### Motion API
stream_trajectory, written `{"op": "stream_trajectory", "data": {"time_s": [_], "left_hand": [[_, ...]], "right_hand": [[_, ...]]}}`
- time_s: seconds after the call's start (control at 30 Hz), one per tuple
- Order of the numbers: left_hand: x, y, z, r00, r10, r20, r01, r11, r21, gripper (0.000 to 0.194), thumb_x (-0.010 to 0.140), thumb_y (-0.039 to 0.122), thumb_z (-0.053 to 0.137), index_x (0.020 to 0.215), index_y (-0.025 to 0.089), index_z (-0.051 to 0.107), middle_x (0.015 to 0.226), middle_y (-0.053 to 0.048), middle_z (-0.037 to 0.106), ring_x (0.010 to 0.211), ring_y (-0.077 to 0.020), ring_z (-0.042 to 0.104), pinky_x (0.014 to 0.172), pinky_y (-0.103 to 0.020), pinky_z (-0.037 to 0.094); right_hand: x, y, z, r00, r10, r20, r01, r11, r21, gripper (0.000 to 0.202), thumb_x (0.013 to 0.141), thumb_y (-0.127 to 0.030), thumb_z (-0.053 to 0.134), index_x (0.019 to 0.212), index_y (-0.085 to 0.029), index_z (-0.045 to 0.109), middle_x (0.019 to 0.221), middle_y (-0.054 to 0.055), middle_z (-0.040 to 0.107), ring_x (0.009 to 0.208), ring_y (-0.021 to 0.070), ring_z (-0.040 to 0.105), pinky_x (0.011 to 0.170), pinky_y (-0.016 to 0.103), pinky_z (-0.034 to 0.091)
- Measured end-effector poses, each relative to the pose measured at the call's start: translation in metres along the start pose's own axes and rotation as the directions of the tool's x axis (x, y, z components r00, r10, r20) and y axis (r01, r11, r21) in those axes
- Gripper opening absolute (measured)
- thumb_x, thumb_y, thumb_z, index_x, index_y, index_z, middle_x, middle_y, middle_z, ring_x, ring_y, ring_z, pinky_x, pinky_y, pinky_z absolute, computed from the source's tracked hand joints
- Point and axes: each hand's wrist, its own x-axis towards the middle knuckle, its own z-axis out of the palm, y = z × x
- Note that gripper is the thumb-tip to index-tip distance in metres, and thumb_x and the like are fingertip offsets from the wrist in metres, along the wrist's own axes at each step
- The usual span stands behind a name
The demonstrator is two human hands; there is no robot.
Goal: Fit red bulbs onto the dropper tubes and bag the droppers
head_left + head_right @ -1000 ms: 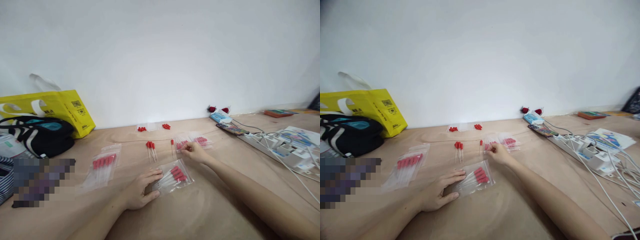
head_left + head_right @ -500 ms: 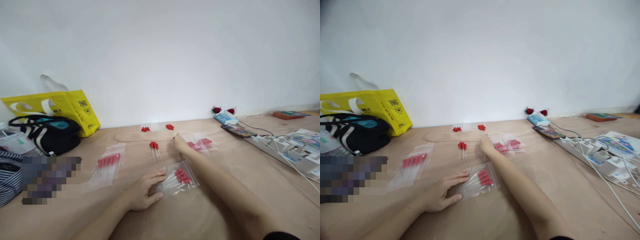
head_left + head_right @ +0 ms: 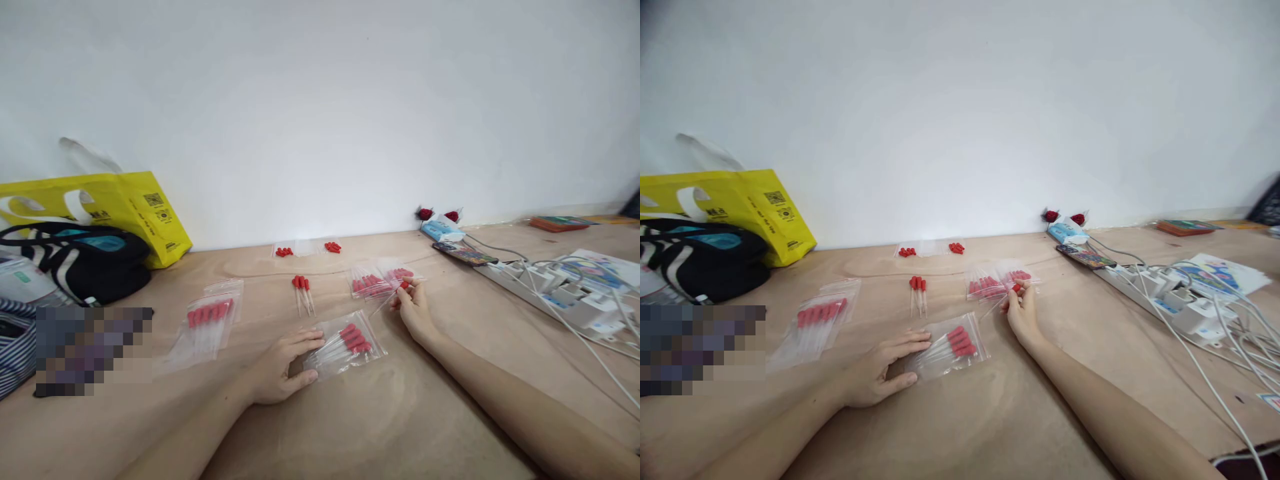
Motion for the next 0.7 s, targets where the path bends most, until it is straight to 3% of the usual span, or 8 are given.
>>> {"op": "stream_trajectory", "data": {"time_s": [0.13,0.23,0.5,0.7], "left_hand": [[0.000,0.001,-0.001,1.000,0.000,0.004,0.000,1.000,0.012,0.045,0.079,0.031,0.053,0.122,0.024,0.048,0.131,-0.006,0.045,0.121,-0.0228,0.040,0.102,-0.043,0.029],[0.000,0.000,0.000,1.000,-0.012,0.013,0.012,1.000,0.017,0.046,0.079,0.031,0.053,0.123,0.024,0.047,0.133,-0.006,0.043,0.122,-0.0234,0.039,0.102,-0.044,0.029],[0.000,0.000,-0.001,0.999,-0.012,0.033,0.012,1.000,0.018,0.047,0.079,0.030,0.053,0.124,0.021,0.046,0.133,-0.008,0.042,0.123,-0.0237,0.037,0.102,-0.043,0.029],[-0.001,0.000,0.000,1.000,-0.013,0.017,0.013,1.000,0.013,0.047,0.078,0.029,0.054,0.124,0.022,0.046,0.133,-0.007,0.043,0.122,-0.0235,0.038,0.102,-0.043,0.029]], "right_hand": [[-0.005,-0.002,0.012,0.998,0.005,0.062,-0.009,0.999,0.053,0.036,0.071,-0.041,0.051,0.098,-0.024,0.035,0.060,-0.007,0.045,0.047,0.0114,0.047,0.045,0.026,0.042],[-0.009,-0.002,0.015,0.999,0.032,0.040,-0.035,0.996,0.081,0.034,0.070,-0.039,0.050,0.097,-0.024,0.034,0.060,-0.007,0.045,0.048,0.0111,0.048,0.045,0.025,0.042],[0.001,0.000,0.003,0.998,0.004,-0.058,-0.002,0.999,0.034,0.028,0.070,-0.033,0.050,0.093,-0.024,0.037,0.057,-0.008,0.044,0.042,0.0098,0.043,0.042,0.024,0.036],[-0.002,0.002,0.005,0.998,0.057,-0.004,-0.056,0.993,0.106,0.032,0.068,-0.035,0.056,0.093,-0.024,0.039,0.059,-0.008,0.047,0.046,0.0100,0.047,0.045,0.025,0.041]]}}
